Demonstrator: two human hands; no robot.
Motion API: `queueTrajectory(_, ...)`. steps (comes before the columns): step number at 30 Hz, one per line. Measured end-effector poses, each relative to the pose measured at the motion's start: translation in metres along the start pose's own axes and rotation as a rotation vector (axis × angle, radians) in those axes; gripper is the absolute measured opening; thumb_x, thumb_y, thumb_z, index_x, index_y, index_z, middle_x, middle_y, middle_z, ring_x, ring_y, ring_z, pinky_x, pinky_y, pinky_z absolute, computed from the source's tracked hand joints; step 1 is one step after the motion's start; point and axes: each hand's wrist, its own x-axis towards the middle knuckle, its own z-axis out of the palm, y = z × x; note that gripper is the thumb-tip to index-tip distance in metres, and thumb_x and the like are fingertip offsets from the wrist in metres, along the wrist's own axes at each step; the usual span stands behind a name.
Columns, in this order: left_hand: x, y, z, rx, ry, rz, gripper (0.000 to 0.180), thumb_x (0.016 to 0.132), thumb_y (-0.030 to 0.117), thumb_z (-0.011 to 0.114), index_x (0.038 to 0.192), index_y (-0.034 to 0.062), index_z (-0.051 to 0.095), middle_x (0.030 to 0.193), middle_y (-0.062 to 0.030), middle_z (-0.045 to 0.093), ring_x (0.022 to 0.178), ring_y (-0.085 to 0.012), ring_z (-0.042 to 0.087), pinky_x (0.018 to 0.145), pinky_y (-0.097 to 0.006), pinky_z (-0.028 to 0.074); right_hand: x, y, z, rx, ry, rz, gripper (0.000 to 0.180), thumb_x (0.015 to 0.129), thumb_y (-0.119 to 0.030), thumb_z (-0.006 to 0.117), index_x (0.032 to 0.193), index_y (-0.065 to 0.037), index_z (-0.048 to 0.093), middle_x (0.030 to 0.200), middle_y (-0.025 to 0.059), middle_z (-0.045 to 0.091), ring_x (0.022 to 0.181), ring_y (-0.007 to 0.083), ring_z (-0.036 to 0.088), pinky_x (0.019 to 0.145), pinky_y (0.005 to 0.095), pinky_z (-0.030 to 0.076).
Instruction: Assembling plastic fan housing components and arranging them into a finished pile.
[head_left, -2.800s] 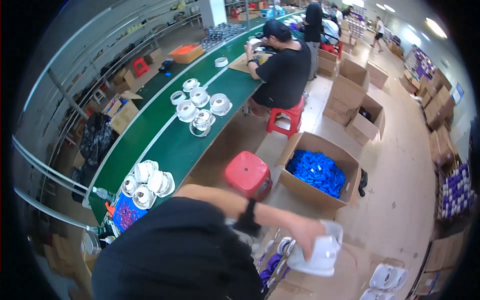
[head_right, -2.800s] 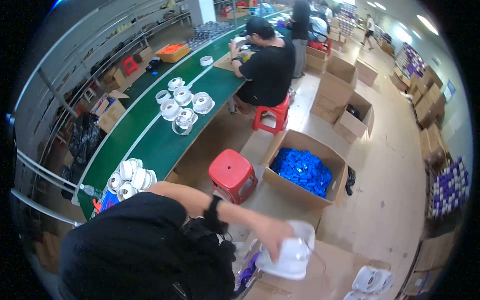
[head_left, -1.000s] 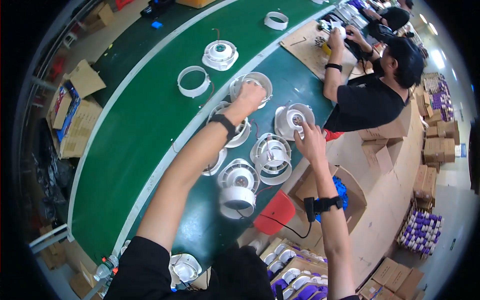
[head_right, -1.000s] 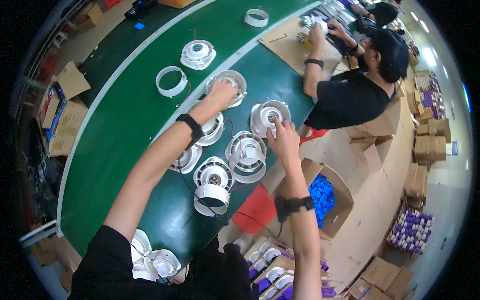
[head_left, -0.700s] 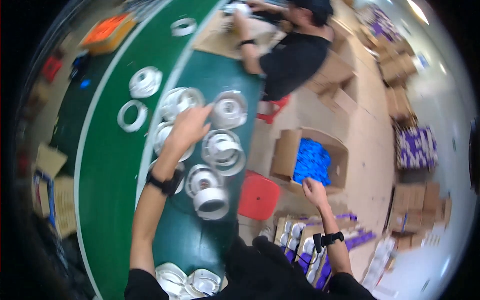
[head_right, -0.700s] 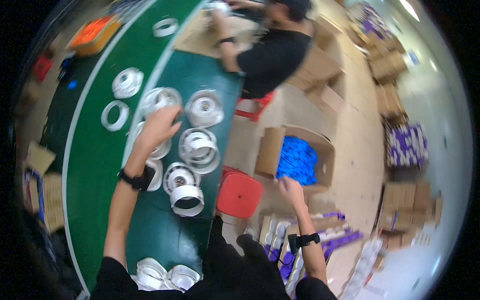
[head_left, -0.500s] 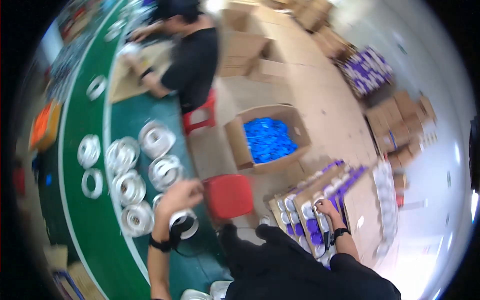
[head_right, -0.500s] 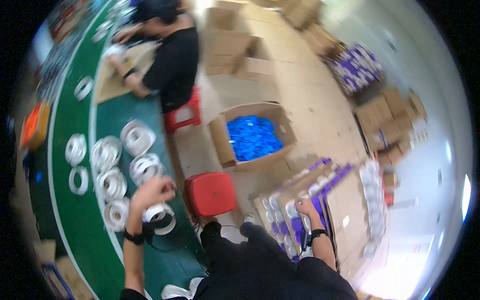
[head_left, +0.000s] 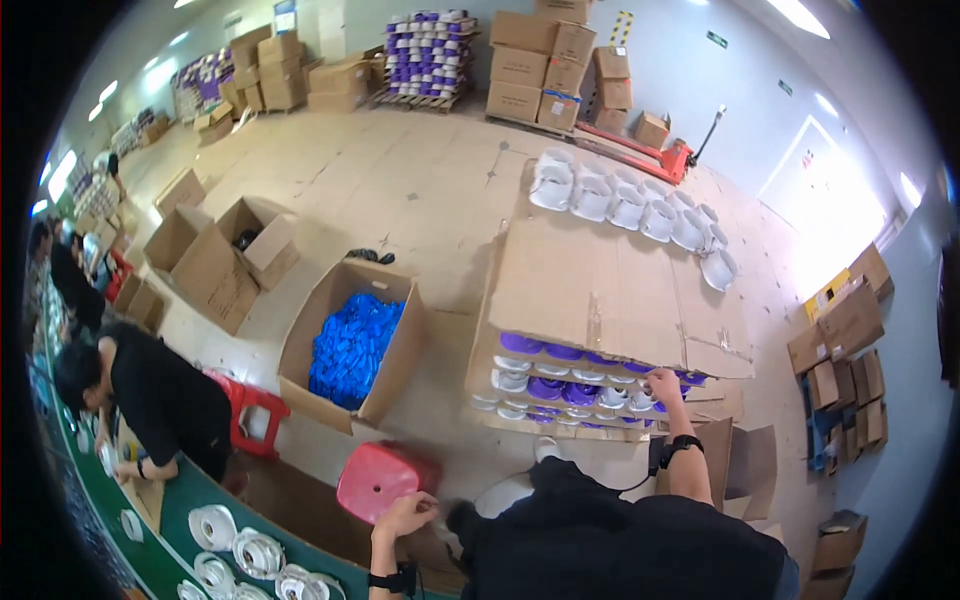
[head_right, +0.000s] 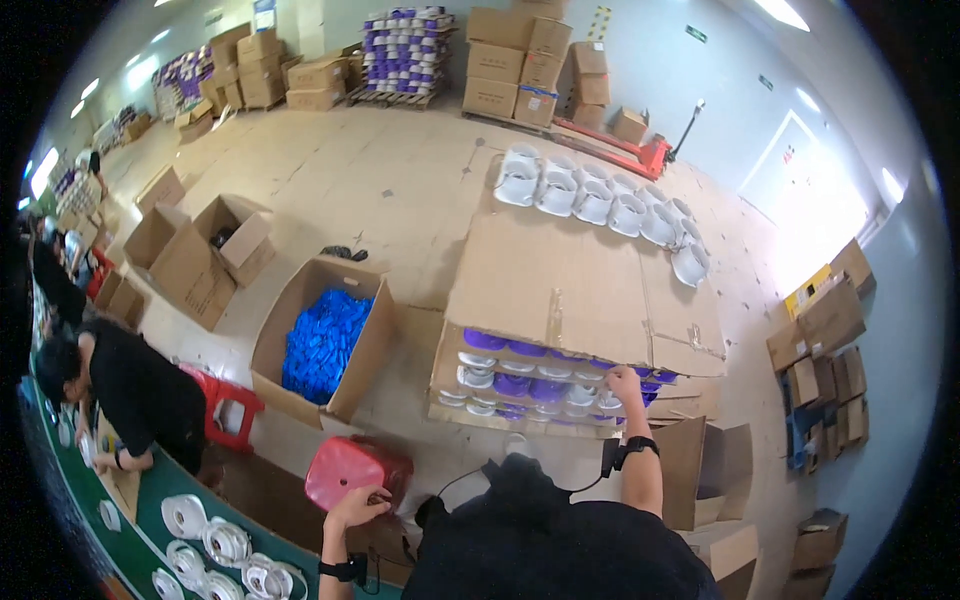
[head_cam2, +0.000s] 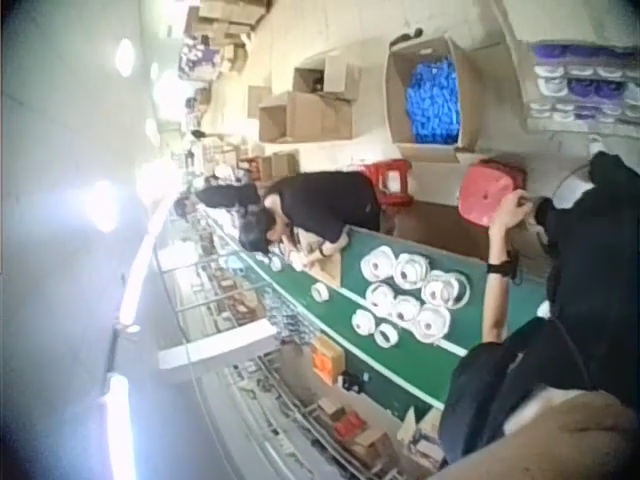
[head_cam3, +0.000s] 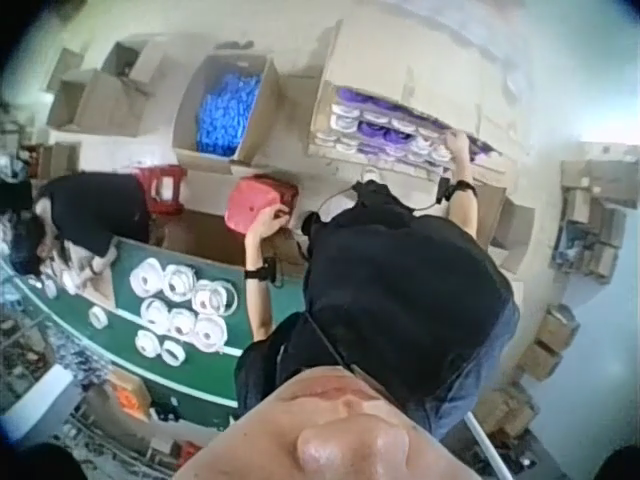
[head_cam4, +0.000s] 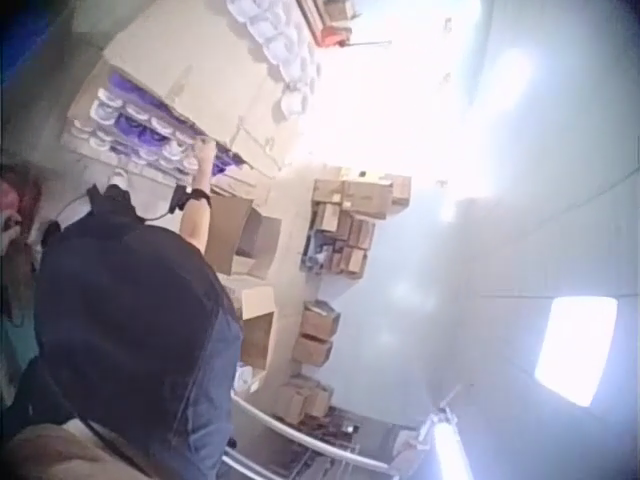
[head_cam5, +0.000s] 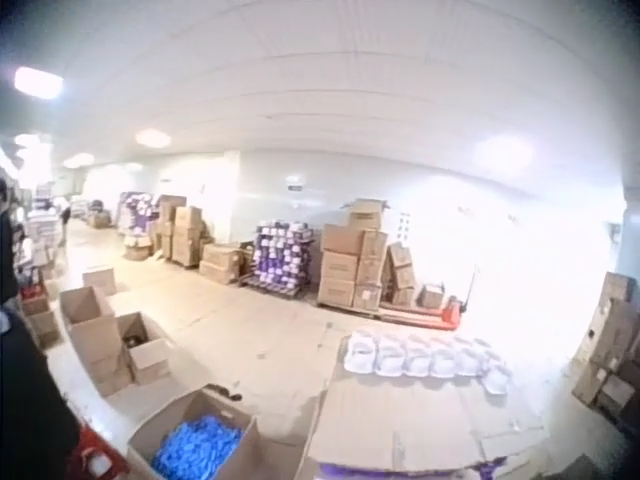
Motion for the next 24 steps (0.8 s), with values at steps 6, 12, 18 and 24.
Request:
queueTrajectory(6,0.133,0.105,0.032,0.016,0.007,-0.114,0.029,0.084,0.014,0.066,0.110,0.0012,0.063,0.091,-0.0120,0.071,0.087,-0.0225,0.069,0.079,-0.034,0.053,0.116,0.062,-0.077,0.147,0.367,-0.169,0.017,0.082,-0.013,0.060,0.090,-0.002,0.071,0.077,0.0160,0.069,0.074,0.0285,0.069,0.070,0.0357,0.054)
queueTrajectory(12,0.275,0.269,0.034,0.134,-0.165,-0.035,0.031,0.089,0.019,0.065,0.115,0.0024,0.061,0.096,-0.0118,0.070,0.089,-0.0181,0.067,0.082,-0.032,0.053,0.271,0.085,-0.167,0.091,0.476,-0.275,0.029,0.080,-0.011,0.065,0.108,-0.003,0.062,0.107,0.0211,0.064,0.104,0.0360,0.060,0.089,0.0449,0.047)
queueTrajectory(18,0.456,0.362,0.001,0.497,-0.067,0.084,0.030,0.086,0.020,0.065,0.109,0.0027,0.062,0.093,-0.0120,0.069,0.085,-0.0194,0.066,0.076,-0.033,0.052,0.388,0.193,-0.251,-0.256,0.441,-0.230,0.044,0.074,-0.019,0.072,0.115,-0.005,0.061,0.111,0.0183,0.062,0.106,0.0329,0.059,0.089,0.0423,0.049)
queueTrajectory(24,0.615,0.393,-0.098,1.058,0.424,0.191,0.034,0.080,0.012,0.053,0.113,0.0051,0.059,0.098,-0.0185,0.065,0.096,-0.0361,0.062,0.082,-0.044,0.051,0.416,0.127,-0.264,-0.187,0.169,-0.131,0.039,0.070,-0.019,0.073,0.102,0.002,0.066,0.100,0.0218,0.067,0.091,0.0343,0.065,0.080,0.0427,0.051)
